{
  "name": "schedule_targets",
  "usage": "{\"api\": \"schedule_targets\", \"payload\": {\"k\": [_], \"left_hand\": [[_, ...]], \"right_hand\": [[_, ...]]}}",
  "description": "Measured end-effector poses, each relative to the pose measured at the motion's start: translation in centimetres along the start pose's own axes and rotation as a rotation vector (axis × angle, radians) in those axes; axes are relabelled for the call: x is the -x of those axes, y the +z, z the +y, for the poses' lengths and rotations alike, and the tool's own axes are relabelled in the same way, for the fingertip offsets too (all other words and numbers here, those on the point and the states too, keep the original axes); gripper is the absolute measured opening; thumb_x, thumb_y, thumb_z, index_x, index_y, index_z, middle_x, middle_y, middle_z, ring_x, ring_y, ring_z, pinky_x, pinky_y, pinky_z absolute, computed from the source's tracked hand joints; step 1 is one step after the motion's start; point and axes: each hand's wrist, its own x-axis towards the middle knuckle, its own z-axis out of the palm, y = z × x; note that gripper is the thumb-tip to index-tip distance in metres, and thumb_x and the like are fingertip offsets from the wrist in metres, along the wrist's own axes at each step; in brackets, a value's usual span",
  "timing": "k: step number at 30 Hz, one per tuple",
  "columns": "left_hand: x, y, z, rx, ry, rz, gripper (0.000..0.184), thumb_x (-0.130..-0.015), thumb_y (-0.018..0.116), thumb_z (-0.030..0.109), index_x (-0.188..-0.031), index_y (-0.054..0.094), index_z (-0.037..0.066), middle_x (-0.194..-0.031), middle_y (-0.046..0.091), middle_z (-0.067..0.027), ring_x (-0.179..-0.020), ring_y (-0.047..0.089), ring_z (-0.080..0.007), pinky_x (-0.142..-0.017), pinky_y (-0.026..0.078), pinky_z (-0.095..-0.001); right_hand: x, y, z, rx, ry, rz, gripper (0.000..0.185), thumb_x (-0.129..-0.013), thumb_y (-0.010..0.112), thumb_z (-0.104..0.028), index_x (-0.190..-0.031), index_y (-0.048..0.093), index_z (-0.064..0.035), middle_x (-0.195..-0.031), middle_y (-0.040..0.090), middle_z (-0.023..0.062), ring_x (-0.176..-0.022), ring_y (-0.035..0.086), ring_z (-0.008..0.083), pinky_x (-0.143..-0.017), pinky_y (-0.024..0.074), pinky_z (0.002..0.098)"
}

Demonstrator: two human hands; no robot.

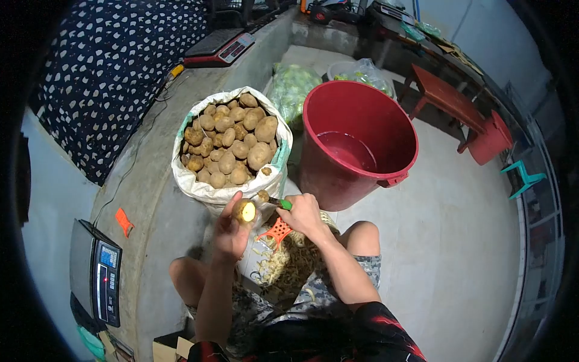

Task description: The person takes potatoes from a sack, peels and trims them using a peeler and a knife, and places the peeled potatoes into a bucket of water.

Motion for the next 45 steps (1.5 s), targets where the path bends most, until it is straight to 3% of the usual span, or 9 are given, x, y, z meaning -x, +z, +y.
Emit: {"api": "schedule_targets", "payload": {"k": [7, 14, 15, 21, 28, 30, 33, 36, 45], "left_hand": [[-0.2, -0.2, 0.1, 0.045, -0.046, 0.061, 0.078, -0.087, 0.069, 0.029, -0.144, 0.029, -0.008, -0.135, 0.051, -0.0132, -0.128, 0.046, -0.0268, -0.113, 0.032, -0.0500], [0.1, -0.6, -1.4, -0.022, 0.040, 0.093, 0.058, -0.085, 0.064, 0.000, -0.138, 0.041, -0.001, -0.130, 0.054, -0.0117, -0.121, 0.051, -0.0242, -0.107, 0.038, -0.0449], [0.1, -0.6, -1.8, -0.010, 0.088, 0.084, 0.054, -0.083, 0.062, -0.010, -0.134, 0.045, 0.000, -0.127, 0.055, -0.0108, -0.118, 0.054, -0.0226, -0.105, 0.041, -0.0411], [0.2, -0.3, -2.4, -0.023, 0.108, 0.084, 0.054, -0.080, 0.059, -0.017, -0.129, 0.048, 0.002, -0.125, 0.055, -0.0112, -0.116, 0.055, -0.0217, -0.101, 0.044, -0.0367], [0.2, -0.5, -2.7, -0.061, 0.127, 0.043, 0.055, -0.079, 0.060, -0.017, -0.130, 0.048, 0.004, -0.125, 0.055, -0.0111, -0.116, 0.055, -0.0217, -0.101, 0.044, -0.0372], [0.4, -0.6, -2.6, -0.143, 0.100, 0.047, 0.051, -0.082, 0.061, -0.006, -0.130, 0.047, 0.003, -0.125, 0.056, -0.0109, -0.116, 0.055, -0.0264, -0.100, 0.046, -0.0470], [0.4, -0.2, -0.8, -0.137, 0.028, -0.032, 0.054, -0.080, 0.063, -0.010, -0.131, 0.046, -0.001, -0.124, 0.055, -0.0112, -0.117, 0.054, -0.0226, -0.102, 0.043, -0.0382], [0.5, -0.6, -1.2, -0.175, 0.056, -0.024, 0.055, -0.083, 0.067, 0.005, -0.134, 0.045, 0.001, -0.126, 0.056, -0.0136, -0.115, 0.056, -0.0288, -0.098, 0.047, -0.0491], [0.0, 1.0, 0.1, 0.049, -0.084, 0.120, 0.065, -0.084, 0.070, 0.014, -0.140, 0.040, -0.004, -0.130, 0.053, -0.0166, -0.123, 0.050, -0.0293, -0.107, 0.037, -0.0491]], "right_hand": [[-0.5, -0.6, 0.3, -0.047, 0.088, 0.048, 0.024, -0.071, 0.070, -0.021, -0.064, 0.062, 0.0011, -0.062, 0.058, 0.0235, -0.064, 0.061, 0.0422, -0.062, 0.0490, 0.0471], [0.8, 0.9, -1.0, -0.009, -0.306, 0.049, 0.019, -0.070, 0.068, -0.021, -0.066, 0.061, -0.0040, -0.064, 0.061, 0.0170, -0.067, 0.062, 0.0362, -0.064, 0.0503, 0.0466], [0.9, 1.3, -1.4, 0.023, -0.321, 0.065, 0.019, -0.072, 0.066, -0.020, -0.064, 0.058, -0.0047, -0.064, 0.061, 0.0168, -0.065, 0.062, 0.0354, -0.063, 0.0499, 0.0466], [0.8, 0.9, -2.2, 0.027, -0.304, 0.029, 0.021, -0.073, 0.066, -0.020, -0.063, 0.057, -0.0037, -0.063, 0.061, 0.0172, -0.065, 0.062, 0.0362, -0.063, 0.0496, 0.0462], [0.7, 0.4, -2.2, 0.045, -0.312, 0.027, 0.022, -0.073, 0.067, -0.020, -0.063, 0.059, -0.0027, -0.063, 0.061, 0.0176, -0.063, 0.062, 0.0365, -0.062, 0.0499, 0.0460], [0.3, 0.7, -1.5, 0.096, -0.170, -0.021, 0.024, -0.076, 0.068, -0.022, -0.066, 0.063, -0.0008, -0.061, 0.061, 0.0199, -0.062, 0.062, 0.0393, -0.061, 0.0502, 0.0471], [-1.1, -0.1, 0.4, -0.013, 0.043, 0.026, 0.026, -0.077, 0.069, -0.024, -0.068, 0.066, -0.0001, -0.061, 0.060, 0.0222, -0.062, 0.061, 0.0419, -0.062, 0.0505, 0.0481], [-0.9, -0.3, 0.3, -0.016, -0.016, 0.066, 0.026, -0.076, 0.070, -0.025, -0.068, 0.066, -0.0006, -0.062, 0.059, 0.0234, -0.064, 0.061, 0.0428, -0.063, 0.0505, 0.0483], [-0.8, -1.0, 0.7, -0.011, 0.038, 0.067, 0.025, -0.073, 0.070, -0.024, -0.067, 0.065, -0.0008, -0.063, 0.059, 0.0240, -0.065, 0.061, 0.0425, -0.063, 0.0494, 0.0484]]}}
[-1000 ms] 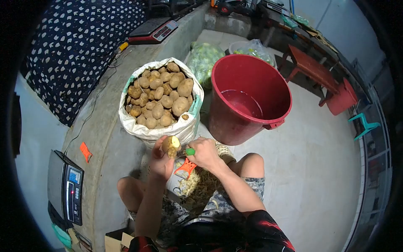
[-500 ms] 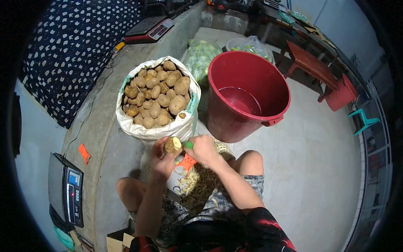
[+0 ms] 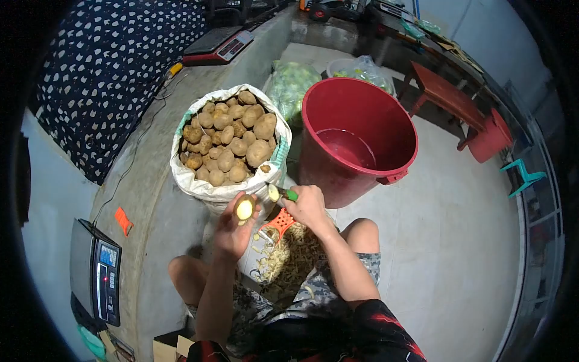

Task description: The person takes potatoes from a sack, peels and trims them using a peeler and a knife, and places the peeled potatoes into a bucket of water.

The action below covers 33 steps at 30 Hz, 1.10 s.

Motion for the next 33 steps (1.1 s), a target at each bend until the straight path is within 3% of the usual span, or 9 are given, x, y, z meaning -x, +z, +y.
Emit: {"api": "schedule_targets", "payload": {"k": [3, 6, 10, 12, 18, 21, 30, 32, 33], "left_hand": [[0.0, -0.9, -0.5, -0.100, 0.057, -0.108, 0.062, -0.086, 0.066, 0.009, -0.140, 0.039, -0.006, -0.131, 0.052, -0.0176, -0.124, 0.049, -0.0304, -0.108, 0.036, -0.0508], [0.4, -0.5, -0.4, -0.118, -0.017, -0.172, 0.056, -0.086, 0.062, 0.002, -0.138, 0.042, -0.004, -0.132, 0.051, -0.0166, -0.125, 0.049, -0.0307, -0.109, 0.035, -0.0515], [1.0, 0.7, -1.2, -0.141, -0.069, -0.110, 0.054, -0.084, 0.058, -0.004, -0.137, 0.045, -0.001, -0.133, 0.051, -0.0162, -0.126, 0.048, -0.0316, -0.109, 0.034, -0.0524], [1.2, 0.5, -1.9, -0.075, -0.110, -0.153, 0.057, -0.086, 0.056, -0.007, -0.139, 0.038, -0.004, -0.136, 0.046, -0.0150, -0.124, 0.048, -0.0227, -0.107, 0.038, -0.0391], [0.9, -0.8, -2.7, -0.246, -0.088, -0.172, 0.053, -0.084, 0.059, -0.009, -0.135, 0.043, -0.003, -0.132, 0.050, -0.0144, -0.123, 0.049, -0.0209, -0.104, 0.039, -0.0339], [0.9, -0.4, -2.5, -0.390, -0.069, -0.165, 0.053, -0.082, 0.063, -0.009, -0.131, 0.046, -0.003, -0.124, 0.056, -0.0125, -0.115, 0.055, -0.0190, -0.099, 0.043, -0.0319], [1.0, 0.5, -1.7, -0.505, -0.087, -0.211, 0.051, -0.080, 0.068, -0.004, -0.126, 0.048, -0.004, -0.111, 0.063, -0.0089, -0.103, 0.060, -0.0149, -0.089, 0.047, -0.0274], [1.1, 0.8, -1.3, -0.495, -0.099, -0.231, 0.051, -0.079, 0.068, -0.004, -0.126, 0.049, -0.003, -0.112, 0.062, -0.0091, -0.103, 0.060, -0.0158, -0.090, 0.047, -0.0284], [1.3, 0.9, -1.3, -0.485, -0.113, -0.250, 0.052, -0.078, 0.068, -0.003, -0.126, 0.049, -0.003, -0.113, 0.061, -0.0093, -0.103, 0.060, -0.0167, -0.090, 0.047, -0.0295]], "right_hand": [[-0.7, -0.2, 1.3, 0.004, 0.032, 0.065, 0.026, -0.073, 0.068, -0.024, -0.068, 0.065, 0.0012, -0.068, 0.058, 0.0259, -0.067, 0.060, 0.0425, -0.063, 0.0465, 0.0485], [-1.6, -0.8, 1.9, -0.214, 0.166, 0.159, 0.033, -0.077, 0.067, -0.026, -0.070, 0.062, 0.0056, -0.065, 0.051, 0.0214, -0.061, 0.053, 0.0353, -0.058, 0.0396, 0.0451], [-2.0, 0.2, 2.1, -0.352, 0.189, 0.178, 0.036, -0.081, 0.066, -0.029, -0.068, 0.061, 0.0048, -0.067, 0.054, 0.0199, -0.066, 0.053, 0.0342, -0.061, 0.0404, 0.0447], [-2.1, 0.3, 1.4, -0.308, 0.149, 0.204, 0.036, -0.081, 0.065, -0.028, -0.067, 0.060, 0.0043, -0.068, 0.055, 0.0195, -0.068, 0.053, 0.0335, -0.062, 0.0405, 0.0444], [-2.6, -0.4, 0.7, -0.202, 0.075, 0.189, 0.025, -0.076, 0.060, -0.019, -0.063, 0.059, 0.0024, -0.063, 0.051, 0.0178, -0.072, 0.052, 0.0321, -0.063, 0.0405, 0.0433], [-2.6, 0.2, 1.5, -0.193, 0.005, 0.163, 0.033, -0.084, 0.067, -0.023, -0.067, 0.061, 0.0052, -0.067, 0.051, 0.0140, -0.065, 0.049, 0.0250, -0.059, 0.0375, 0.0392], [-2.7, -0.9, 0.2, -0.164, -0.142, 0.148, 0.025, -0.082, 0.066, -0.021, -0.073, 0.068, 0.0025, -0.064, 0.049, 0.0147, -0.064, 0.048, 0.0252, -0.057, 0.0367, 0.0390], [-2.8, -0.8, 0.2, -0.160, -0.121, 0.136, 0.018, -0.068, 0.060, -0.018, -0.062, 0.061, -0.0001, -0.063, 0.054, 0.0167, -0.069, 0.052, 0.0315, -0.063, 0.0405, 0.0432], [-2.9, -0.8, 0.7, -0.160, -0.118, 0.136, 0.018, -0.068, 0.060, -0.018, -0.062, 0.061, -0.0001, -0.063, 0.054, 0.0167, -0.069, 0.052, 0.0315, -0.063, 0.0405, 0.0432]]}}
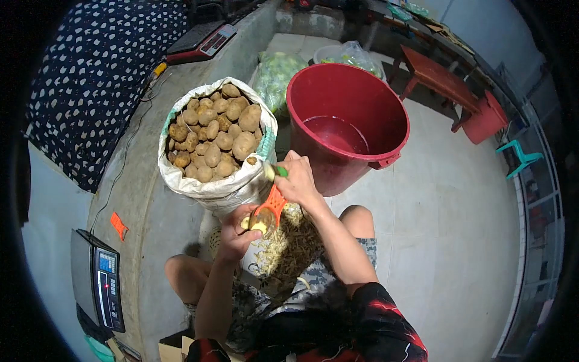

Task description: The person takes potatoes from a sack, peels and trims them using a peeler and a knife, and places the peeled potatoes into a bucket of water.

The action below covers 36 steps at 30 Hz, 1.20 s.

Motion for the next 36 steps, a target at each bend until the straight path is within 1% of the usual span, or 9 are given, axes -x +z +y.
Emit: {"api": "schedule_targets", "payload": {"k": [4, 10, 11, 14, 22, 24, 32, 34, 36], "left_hand": [[0.4, -0.1, 0.0, 0.333, -0.003, -0.068, 0.054, -0.075, 0.067, -0.003, -0.127, 0.049, -0.001, -0.116, 0.060, -0.0102, -0.105, 0.059, -0.0192, -0.092, 0.046, -0.0325], [0.3, 0.5, -0.5, 0.289, -0.003, 0.065, 0.057, -0.075, 0.063, -0.008, -0.129, 0.048, 0.000, -0.120, 0.058, -0.0104, -0.111, 0.056, -0.0199, -0.095, 0.044, -0.0336], [0.4, 0.6, -0.5, 0.302, -0.005, 0.062, 0.057, -0.075, 0.062, -0.009, -0.130, 0.048, 0.001, -0.119, 0.058, -0.0103, -0.110, 0.057, -0.0198, -0.095, 0.045, -0.0335], [0.7, -0.4, -0.2, 0.463, -0.002, -0.153, 0.058, -0.075, 0.060, -0.012, -0.131, 0.047, 0.001, -0.119, 0.058, -0.0105, -0.110, 0.057, -0.0197, -0.095, 0.044, -0.0338], [0.3, 0.0, -0.6, 0.298, -0.012, -0.018, 0.062, -0.072, 0.066, 0.003, -0.130, 0.045, -0.001, -0.122, 0.054, -0.0098, -0.114, 0.053, -0.0207, -0.098, 0.042, -0.0354], [0.7, 0.8, -0.3, 0.460, 0.028, 0.002, 0.066, -0.073, 0.065, 0.002, -0.134, 0.041, -0.001, -0.122, 0.053, -0.0096, -0.113, 0.052, -0.0200, -0.099, 0.042, -0.0354], [0.8, 1.1, -0.5, 0.365, 0.057, 0.045, 0.064, -0.075, 0.063, -0.007, -0.135, 0.042, 0.002, -0.124, 0.053, -0.0087, -0.120, 0.050, -0.0210, -0.102, 0.040, -0.0376], [0.8, 0.7, 0.0, 0.617, 0.027, -0.067, 0.064, -0.074, 0.063, -0.009, -0.134, 0.043, 0.002, -0.125, 0.053, -0.0094, -0.120, 0.050, -0.0211, -0.102, 0.041, -0.0374], [0.4, 0.5, -0.4, 0.518, 0.040, -0.037, 0.064, -0.073, 0.063, -0.008, -0.134, 0.043, 0.003, -0.124, 0.053, -0.0094, -0.119, 0.050, -0.0214, -0.102, 0.040, -0.0377]], "right_hand": [[-0.9, -0.9, 1.4, 0.111, 0.208, 0.001, 0.020, -0.070, 0.059, -0.018, -0.060, 0.059, -0.0003, -0.061, 0.050, 0.0195, -0.068, 0.053, 0.0339, -0.061, 0.0393, 0.0465], [-0.1, -1.2, -1.9, 0.156, -0.173, 0.136, 0.026, -0.080, 0.063, -0.019, -0.069, 0.061, 0.0041, -0.067, 0.050, 0.0162, -0.061, 0.049, 0.0265, -0.056, 0.0361, 0.0391], [-0.6, -1.4, -1.7, 0.107, 0.030, 0.050, 0.018, -0.067, 0.060, -0.018, -0.066, 0.065, -0.0009, -0.063, 0.050, 0.0183, -0.065, 0.050, 0.0325, -0.058, 0.0374, 0.0436], [-1.1, -0.7, 1.1, 0.008, 0.284, 0.063, 0.022, -0.073, 0.060, -0.021, -0.068, 0.066, -0.0012, -0.063, 0.049, 0.0183, -0.064, 0.050, 0.0325, -0.057, 0.0366, 0.0438], [-0.5, -1.2, 0.4, 0.090, -0.047, 0.058, 0.026, -0.077, 0.062, -0.017, -0.064, 0.055, 0.0051, -0.062, 0.047, 0.0131, -0.057, 0.045, 0.0216, -0.055, 0.0329, 0.0389], [-1.0, -1.1, 0.6, -0.043, 0.290, 0.111, 0.019, -0.070, 0.057, -0.016, -0.067, 0.063, 0.0018, -0.059, 0.046, 0.0199, -0.060, 0.049, 0.0327, -0.057, 0.0362, 0.0451], [-0.3, -1.4, 0.3, 0.088, -0.078, 0.061, 0.023, -0.074, 0.062, -0.016, -0.069, 0.058, 0.0061, -0.062, 0.048, 0.0154, -0.057, 0.045, 0.0214, -0.055, 0.0338, 0.0389], [-0.7, -1.2, 1.0, -0.075, 0.299, 0.104, 0.021, -0.070, 0.059, -0.018, -0.067, 0.061, 0.0027, -0.063, 0.048, 0.0193, -0.061, 0.050, 0.0350, -0.058, 0.0353, 0.0463], [-0.2, -1.3, -0.9, -0.176, 0.198, 0.118, 0.019, -0.070, 0.058, -0.016, -0.066, 0.061, 0.0025, -0.063, 0.048, 0.0190, -0.061, 0.050, 0.0339, -0.058, 0.0354, 0.0461]]}}
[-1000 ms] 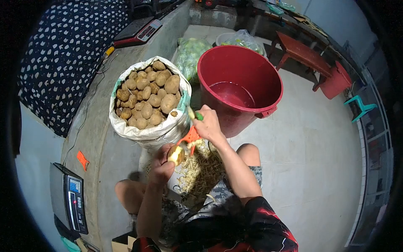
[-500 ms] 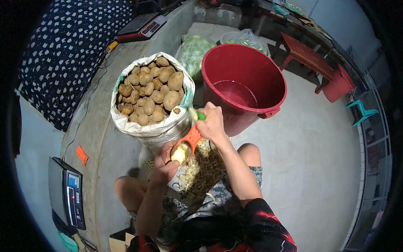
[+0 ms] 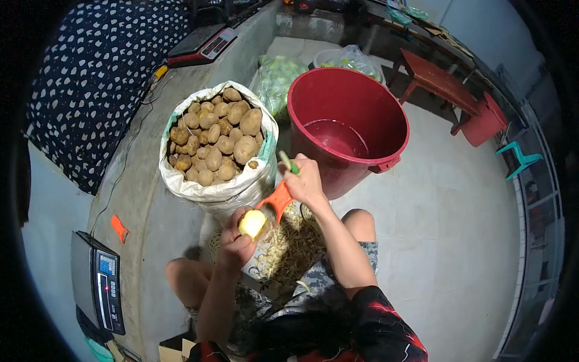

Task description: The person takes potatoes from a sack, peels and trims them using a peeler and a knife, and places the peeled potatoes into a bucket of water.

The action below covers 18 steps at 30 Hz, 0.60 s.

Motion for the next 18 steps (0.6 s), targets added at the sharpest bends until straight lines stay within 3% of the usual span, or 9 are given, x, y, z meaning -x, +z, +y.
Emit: {"api": "schedule_targets", "payload": {"k": [2, 6, 8, 9, 10, 12, 14, 16, 18], "left_hand": [[-0.1, -0.3, -0.7, -0.188, 0.048, 0.072, 0.065, -0.072, 0.063, -0.005, -0.133, 0.043, 0.003, -0.123, 0.052, -0.0094, -0.118, 0.050, -0.0221, -0.103, 0.039, -0.0383], [0.3, -0.1, -0.5, -0.095, -0.019, 0.062, 0.063, -0.073, 0.062, -0.003, -0.133, 0.043, 0.002, -0.122, 0.051, -0.0098, -0.116, 0.050, -0.0220, -0.103, 0.039, -0.0383], [0.5, 0.6, 0.0, 0.037, -0.029, 0.068, 0.063, -0.073, 0.062, -0.003, -0.133, 0.043, 0.001, -0.122, 0.051, -0.0098, -0.116, 0.050, -0.0226, -0.103, 0.038, -0.0380], [0.3, 0.6, 0.0, 0.019, -0.014, 0.062, 0.063, -0.073, 0.062, -0.001, -0.133, 0.043, 0.001, -0.123, 0.051, -0.0100, -0.116, 0.050, -0.0232, -0.103, 0.039, -0.0387], [0.2, 0.6, -0.2, 0.006, 0.005, 0.061, 0.064, -0.073, 0.063, 0.000, -0.134, 0.042, 0.000, -0.123, 0.051, -0.0102, -0.116, 0.050, -0.0238, -0.104, 0.039, -0.0394], [-0.1, 0.8, -0.7, -0.101, 0.020, 0.109, 0.065, -0.073, 0.063, 0.000, -0.134, 0.042, 0.000, -0.123, 0.051, -0.0102, -0.117, 0.050, -0.0241, -0.104, 0.038, -0.0395], [0.3, 0.6, -0.7, -0.225, 0.019, 0.156, 0.066, -0.072, 0.063, 0.001, -0.135, 0.042, 0.001, -0.124, 0.051, -0.0102, -0.117, 0.050, -0.0243, -0.104, 0.038, -0.0397], [0.3, 0.4, -0.5, -0.012, -0.007, 0.095, 0.065, -0.074, 0.062, -0.002, -0.135, 0.041, 0.002, -0.124, 0.050, -0.0102, -0.118, 0.049, -0.0235, -0.104, 0.037, -0.0395], [0.2, 0.7, -0.1, 0.110, -0.016, 0.062, 0.063, -0.075, 0.059, -0.005, -0.135, 0.041, 0.003, -0.124, 0.050, -0.0105, -0.117, 0.049, -0.0232, -0.105, 0.037, -0.0390]], "right_hand": [[0.6, -0.8, -2.0, 0.172, -0.238, -0.113, 0.024, -0.074, 0.062, -0.016, -0.066, 0.057, 0.0064, -0.060, 0.046, 0.0117, -0.059, 0.044, 0.0214, -0.056, 0.0340, 0.0392], [0.0, -0.6, -0.1, 0.237, -0.269, -0.032, 0.020, -0.070, 0.058, -0.017, -0.062, 0.058, 0.0021, -0.059, 0.046, 0.0179, -0.060, 0.049, 0.0306, -0.056, 0.0347, 0.0438], [-0.5, -0.3, 1.9, 0.091, 0.068, 0.006, 0.026, -0.072, 0.060, -0.021, -0.062, 0.058, 0.0027, -0.058, 0.044, 0.0177, -0.058, 0.048, 0.0310, -0.056, 0.0342, 0.0444], [-0.4, 0.0, 2.1, 0.019, 0.079, -0.001, 0.029, -0.072, 0.063, -0.023, -0.061, 0.057, 0.0028, -0.057, 0.044, 0.0176, -0.058, 0.047, 0.0311, -0.055, 0.0339, 0.0448], [0.1, 0.0, 0.4, 0.037, -0.013, -0.002, 0.029, -0.072, 0.063, -0.024, -0.063, 0.058, 0.0032, -0.057, 0.044, 0.0181, -0.057, 0.048, 0.0311, -0.055, 0.0345, 0.0445], [0.8, -0.6, -2.0, 0.247, -0.295, -0.073, 0.023, -0.076, 0.062, -0.016, -0.073, 0.063, 0.0061, -0.058, 0.046, 0.0134, -0.058, 0.047, 0.0203, -0.055, 0.0362, 0.0375], [0.4, -0.5, -0.8, 0.222, -0.261, -0.052, 0.026, -0.074, 0.063, -0.020, -0.068, 0.059, 0.0054, -0.059, 0.046, 0.0160, -0.057, 0.047, 0.0257, -0.055, 0.0352, 0.0409], [-0.1, -0.5, 0.9, 0.206, -0.244, -0.015, 0.030, -0.071, 0.064, -0.023, -0.062, 0.056, 0.0046, -0.059, 0.046, 0.0186, -0.056, 0.047, 0.0310, -0.055, 0.0343, 0.0442], [-0.4, -0.1, 2.6, 0.046, 0.062, 0.021, 0.028, -0.070, 0.064, -0.021, -0.061, 0.056, 0.0041, -0.059, 0.046, 0.0183, -0.057, 0.047, 0.0303, -0.055, 0.0341, 0.0437]]}}
